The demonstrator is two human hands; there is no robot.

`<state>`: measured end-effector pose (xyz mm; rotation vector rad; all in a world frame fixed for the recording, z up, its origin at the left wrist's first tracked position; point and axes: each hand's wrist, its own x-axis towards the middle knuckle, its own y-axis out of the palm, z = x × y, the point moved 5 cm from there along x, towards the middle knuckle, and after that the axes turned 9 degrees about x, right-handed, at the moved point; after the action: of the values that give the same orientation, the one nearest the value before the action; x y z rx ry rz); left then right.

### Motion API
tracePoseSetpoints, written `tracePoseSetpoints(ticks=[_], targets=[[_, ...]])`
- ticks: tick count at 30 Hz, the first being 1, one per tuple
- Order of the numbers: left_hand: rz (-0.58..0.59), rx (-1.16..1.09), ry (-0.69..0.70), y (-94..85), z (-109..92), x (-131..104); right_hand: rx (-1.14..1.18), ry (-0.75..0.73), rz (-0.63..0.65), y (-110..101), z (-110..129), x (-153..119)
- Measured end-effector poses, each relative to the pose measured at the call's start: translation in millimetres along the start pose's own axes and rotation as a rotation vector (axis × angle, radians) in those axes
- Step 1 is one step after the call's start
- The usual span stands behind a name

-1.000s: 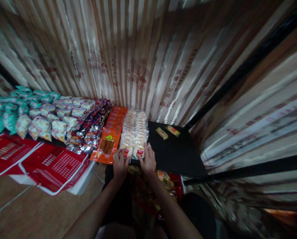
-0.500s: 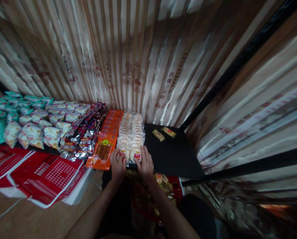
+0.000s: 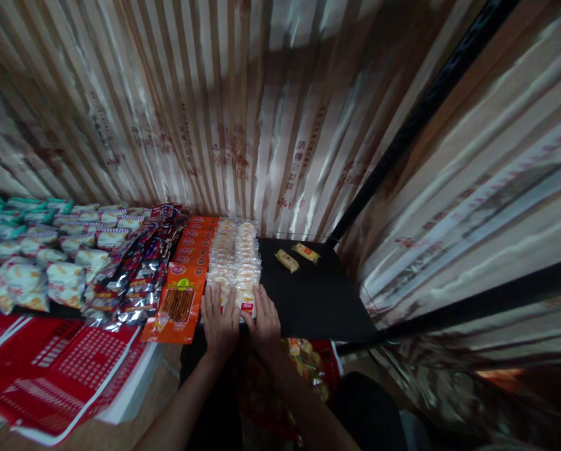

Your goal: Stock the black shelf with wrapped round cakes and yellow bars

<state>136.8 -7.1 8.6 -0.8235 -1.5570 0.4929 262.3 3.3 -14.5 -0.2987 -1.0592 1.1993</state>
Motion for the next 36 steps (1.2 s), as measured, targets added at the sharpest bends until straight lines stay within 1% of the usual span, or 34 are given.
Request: tracePoseSetpoints(ticks=[7, 12, 15, 17, 20, 22, 27, 29, 31, 34, 36], targets=[[0.057, 0.028, -0.006, 8.8, -1, 0, 0.005, 0.001, 0.084, 1, 1, 0], [0.037, 0.013, -0.007, 11.1, -1, -3, 0.08, -0.019, 0.116, 0, 2, -1], [0.025, 0.018, -0.01, 12.1, -1, -2, 0.168, -0.02, 0.152, -2, 1, -2], [0.026, 0.022, -0.018, 13.0, -1, -1, 0.254, 0.028, 0.132, -5, -4, 1], [0.035, 0.024, -0.027, 13.9, -1, -1, 0.395, 0.159, 0.019, -11, -19, 13], [0.036, 0.028, -0.025, 13.6, -2, -1, 0.469, 0.243, -0.02, -9, -29, 25], [0.024, 0.034, -0.024, 11.5, -3, 1, 0.591, 0.447, 0.052, 14, -45, 55], [0.033, 0.037, -0.028, 11.6, -3, 2, 0.66, 0.466, 0.064, 24, -46, 62], [0.046, 0.033, -0.036, 12.1, -3, 3, 0.724, 0.463, 0.036, 29, -45, 65], [0.05, 0.011, -0.047, 12.2, -2, 5, 0.765, 0.478, -0.002, 32, -44, 65], [0.052, -0.007, -0.056, 12.2, -2, 6, 0.767, 0.496, 0.007, 31, -43, 65]])
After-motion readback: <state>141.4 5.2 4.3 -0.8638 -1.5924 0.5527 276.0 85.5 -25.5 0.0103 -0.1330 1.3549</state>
